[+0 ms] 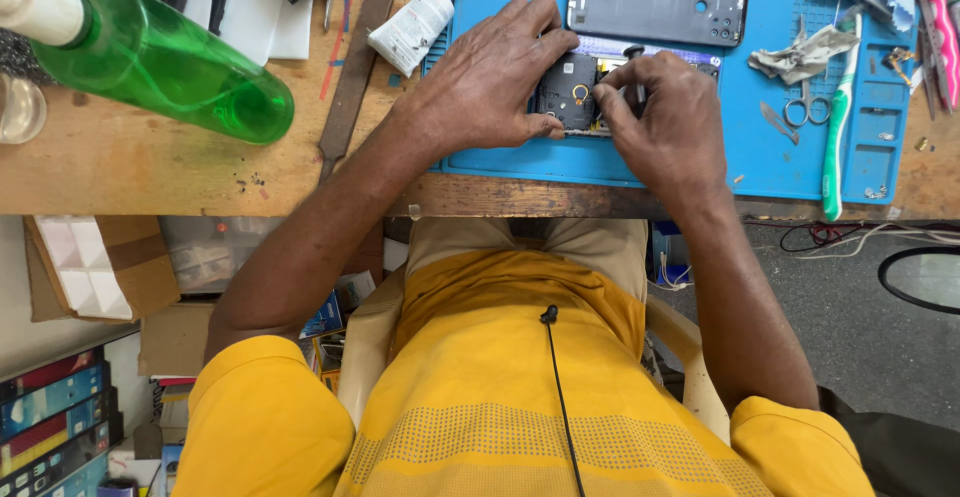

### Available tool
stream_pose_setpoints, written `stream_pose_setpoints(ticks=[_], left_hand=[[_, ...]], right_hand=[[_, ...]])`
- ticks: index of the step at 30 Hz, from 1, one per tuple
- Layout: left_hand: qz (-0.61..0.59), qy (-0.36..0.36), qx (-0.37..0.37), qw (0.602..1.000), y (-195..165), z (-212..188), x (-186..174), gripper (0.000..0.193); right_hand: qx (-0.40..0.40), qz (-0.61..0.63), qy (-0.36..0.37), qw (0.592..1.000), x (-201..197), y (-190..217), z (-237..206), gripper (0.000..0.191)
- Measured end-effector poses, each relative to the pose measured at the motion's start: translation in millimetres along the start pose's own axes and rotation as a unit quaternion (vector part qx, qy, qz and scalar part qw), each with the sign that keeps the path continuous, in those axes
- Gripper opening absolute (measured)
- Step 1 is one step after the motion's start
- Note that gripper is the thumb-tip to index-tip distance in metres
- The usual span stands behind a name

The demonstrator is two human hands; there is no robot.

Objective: The person uses a precision screwdriver to remove screws from the internal frame of a disassembled smartphone. The phone remains open on a blue work mat while the person carefully unscrews components near the battery and camera area.

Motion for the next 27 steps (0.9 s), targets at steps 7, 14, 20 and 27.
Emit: stream_pose_setpoints(ticks=[7, 14, 20, 27], left_hand=[[-0.018, -0.032, 0.027, 0.999, -1, -6, 3, 0.076], [-0.412, -0.018, -0.143, 0.9, 42, -12, -8, 0.029], [-0.076, 0.006, -0.3, 0.951, 71, -24, -34, 0.03], [-0.001, -0.1, -0.024, 0.995, 9, -26, -7, 0.079]], right_hand=[[0.035, 0.111, -0.017, 0.993, 0, -16, -9, 0.007], [0.033, 0.429, -0.1, 0.897, -36, -17, -19, 0.022], [-0.196, 0.284, -0.2, 0.917, -34, -5, -12, 0.069], [-0.238, 0.218, -0.174, 0.93, -10, 19, -5, 0.066]])
Point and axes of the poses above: each hand's wrist, its own z-axis towards the middle knuckle, its own x-axis out of the palm, y = z × x, the point moved 3 cm from there along z, towards the middle knuckle, and after that the axes turned 8 degrees about -x, right-handed, at the moved point
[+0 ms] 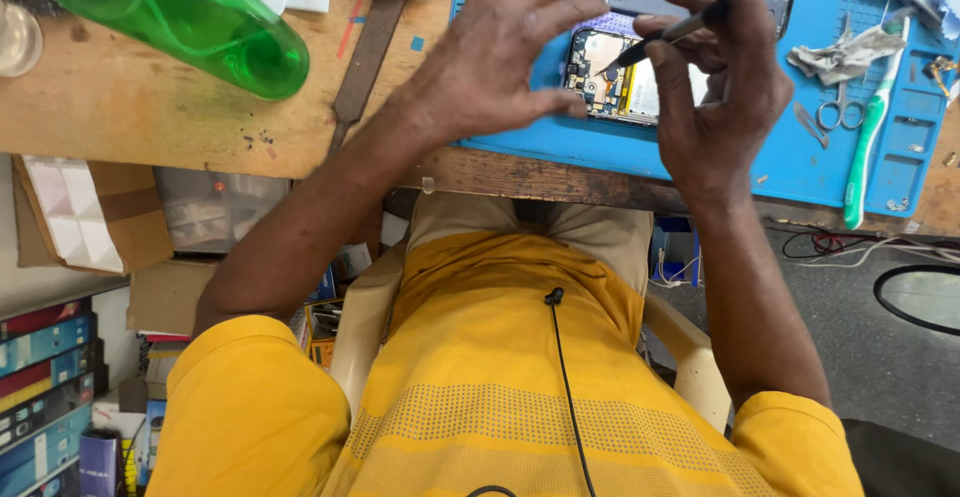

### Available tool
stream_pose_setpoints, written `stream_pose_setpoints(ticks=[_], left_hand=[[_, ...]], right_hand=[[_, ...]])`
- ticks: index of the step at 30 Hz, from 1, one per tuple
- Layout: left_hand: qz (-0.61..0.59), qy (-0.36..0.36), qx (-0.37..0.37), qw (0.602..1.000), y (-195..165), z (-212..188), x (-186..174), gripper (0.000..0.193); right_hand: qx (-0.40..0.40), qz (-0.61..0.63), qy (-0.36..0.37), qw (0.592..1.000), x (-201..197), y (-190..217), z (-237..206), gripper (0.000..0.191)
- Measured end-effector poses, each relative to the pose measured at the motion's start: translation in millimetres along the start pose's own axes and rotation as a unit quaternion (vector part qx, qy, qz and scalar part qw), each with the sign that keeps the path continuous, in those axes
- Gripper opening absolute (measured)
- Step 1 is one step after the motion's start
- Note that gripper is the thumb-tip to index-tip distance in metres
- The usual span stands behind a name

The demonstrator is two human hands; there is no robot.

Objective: The person uses a precision screwdriver to remove screws from the internal frame of a disassembled smartphone. The phone remains open on a blue work mat while the person carefully unscrews components near the battery and camera area.

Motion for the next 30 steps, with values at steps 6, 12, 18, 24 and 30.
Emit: stream_pose_setpoints(ticks=[6, 12, 18, 24, 30], left_hand=[[-0.025, 0.024, -0.005, 0.999, -1, -6, 14, 0.082], [-0.035, 0.023, 0.008, 0.999, 4, -6, 17, 0.08], [-0.04, 0.023, 0.004, 0.999, 4, -6, 20, 0.08], [-0.049, 0.017, 0.007, 0.999, 8, -6, 25, 0.077], [-0.037, 0.011, 0.006, 0.999, 8, -6, 28, 0.078]], right_hand=[[-0.016, 0.003, 0.026, 1.0, 5, 1, 6, 0.064], [-0.011, 0.014, 0.023, 1.0, 6, -1, 6, 0.06], [-0.021, -0.02, 0.03, 0.999, 7, 4, 10, 0.057], [-0.06, -0.119, 0.034, 0.991, 9, 5, 15, 0.057], [-0.071, -0.097, 0.025, 0.992, 8, 0, 13, 0.057]])
Point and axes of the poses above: each hand's wrist, its own z-axis towards the middle knuckle, its own x-axis out of the palm, y = z × x, the point moved 3 cm from there along z, towards the middle knuckle, and after that the axes turned 8 degrees about -x, right-handed, at the moved point
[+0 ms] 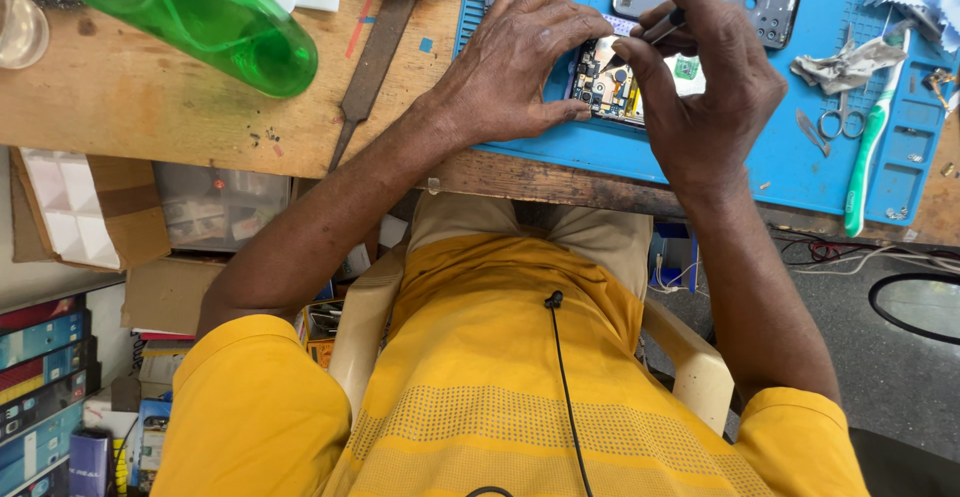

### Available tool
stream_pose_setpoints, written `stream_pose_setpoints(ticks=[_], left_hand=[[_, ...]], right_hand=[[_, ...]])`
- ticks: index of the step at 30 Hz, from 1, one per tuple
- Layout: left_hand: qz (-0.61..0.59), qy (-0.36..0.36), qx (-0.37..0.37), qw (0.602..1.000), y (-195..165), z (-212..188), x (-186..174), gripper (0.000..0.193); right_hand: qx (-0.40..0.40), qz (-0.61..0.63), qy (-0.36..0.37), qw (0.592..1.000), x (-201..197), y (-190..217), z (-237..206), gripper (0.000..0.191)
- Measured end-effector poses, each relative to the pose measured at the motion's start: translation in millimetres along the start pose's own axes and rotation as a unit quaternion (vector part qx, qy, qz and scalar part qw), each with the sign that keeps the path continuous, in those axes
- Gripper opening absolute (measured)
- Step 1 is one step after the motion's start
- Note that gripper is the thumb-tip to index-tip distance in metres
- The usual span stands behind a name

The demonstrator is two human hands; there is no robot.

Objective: The person uses a precision screwdriver to remove screws from the internal frame of a disassembled smartphone. The phone remains open on a blue work mat while the person carefully unscrews components near the battery and camera area.

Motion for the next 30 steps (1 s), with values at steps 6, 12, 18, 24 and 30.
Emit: stream_pose_setpoints(ticks=[6, 12, 18, 24, 30], left_hand=[[-0.005, 0.013, -0.014, 1.0, 1, -1, 0, 0.078], [-0.009, 0.014, -0.013, 1.0, 2, -1, 1, 0.078], [-0.007, 0.012, -0.012, 1.0, 2, -1, 1, 0.079], [-0.004, 0.034, -0.021, 0.999, 1, 3, -2, 0.08], [-0.371, 0.062, 0.015, 0.926, 0, 19, -8, 0.052]], right_hand=[[0.002, -0.014, 0.003, 1.0, 1, -3, -4, 0.059], [0.009, -0.008, -0.01, 1.0, 2, -4, -1, 0.058], [-0.014, -0.05, 0.0, 0.999, 4, 0, 10, 0.056], [-0.001, 0.049, 0.093, 0.994, -7, -2, 22, 0.048], [0.0, 0.056, 0.087, 0.995, -14, -1, 29, 0.047]])
Point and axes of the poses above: each hand's wrist, its own z-axis towards the middle knuckle, its own x-axis out of the palm, y = z × x, the point moved 3 cm from there along z, towards the middle knuckle, and after that the axes turned 8 degrees about -x, right-handed, at the moved point
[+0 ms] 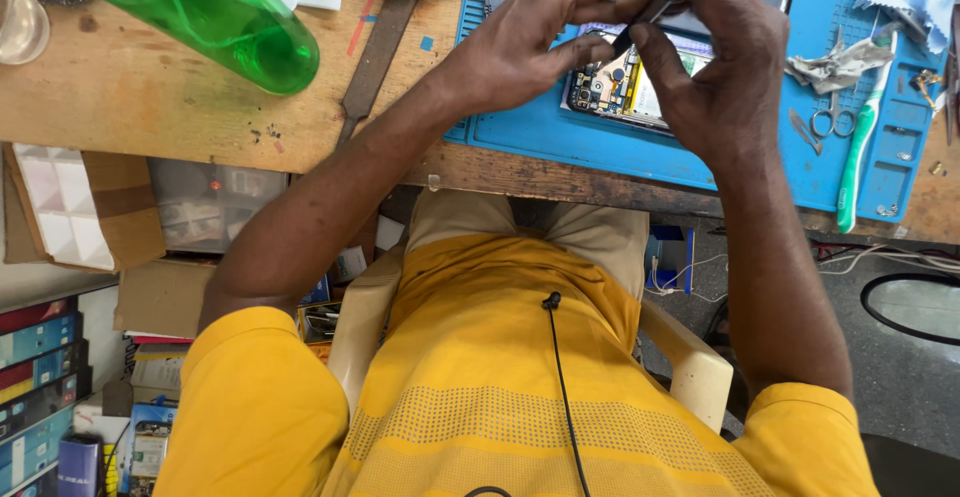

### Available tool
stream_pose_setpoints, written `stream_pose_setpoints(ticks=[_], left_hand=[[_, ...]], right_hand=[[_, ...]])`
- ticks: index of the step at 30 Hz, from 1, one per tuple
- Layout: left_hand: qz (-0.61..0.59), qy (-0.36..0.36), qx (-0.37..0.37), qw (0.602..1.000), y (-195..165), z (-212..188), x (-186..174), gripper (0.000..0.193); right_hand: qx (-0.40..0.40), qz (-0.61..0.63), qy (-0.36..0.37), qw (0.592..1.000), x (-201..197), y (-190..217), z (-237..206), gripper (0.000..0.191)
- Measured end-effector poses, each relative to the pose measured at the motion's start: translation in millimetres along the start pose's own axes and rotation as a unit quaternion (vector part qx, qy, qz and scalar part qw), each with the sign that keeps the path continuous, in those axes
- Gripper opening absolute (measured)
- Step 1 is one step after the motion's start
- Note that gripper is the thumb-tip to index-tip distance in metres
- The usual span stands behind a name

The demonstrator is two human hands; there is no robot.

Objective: The person uses a precision screwdriver to remove screws from the internal frame of a disassembled smartphone. The phone remains open on a blue work mat while the person carefully unscrews components near the battery and camera area.

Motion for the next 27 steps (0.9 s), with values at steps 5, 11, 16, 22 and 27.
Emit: stream_pose_setpoints(ticks=[5, 11, 16, 22, 27], left_hand=[[-0.053, -0.036, -0.168, 0.984, 11, 20, 4, 0.055], [-0.139, 0.045, -0.03, 0.989, 13, 22, 1, 0.061], [0.028, -0.02, -0.099, 0.994, 17, 23, -3, 0.056], [-0.152, 0.052, -0.095, 0.983, 12, 24, 1, 0.063], [-0.117, 0.048, -0.025, 0.992, 7, 25, 1, 0.062]], right_hand=[[0.062, 0.052, -0.03, 0.996, 2, 2, 3, 0.053], [0.018, 0.006, -0.02, 1.0, 1, 4, 0, 0.06], [0.033, 0.059, -0.028, 0.997, 5, 2, -2, 0.062], [0.017, 0.05, -0.042, 0.998, 6, 5, 1, 0.055], [0.035, 0.127, -0.04, 0.99, 9, 3, 2, 0.05]])
Point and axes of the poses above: each hand's wrist, its own z-axis towards the middle knuckle, its own x-axis out of the palm, y = z × x, the point moved 3 cm from there along z, towards the middle knuckle, and after that the axes turned 8 degrees about -x, right-handed, at the moved point
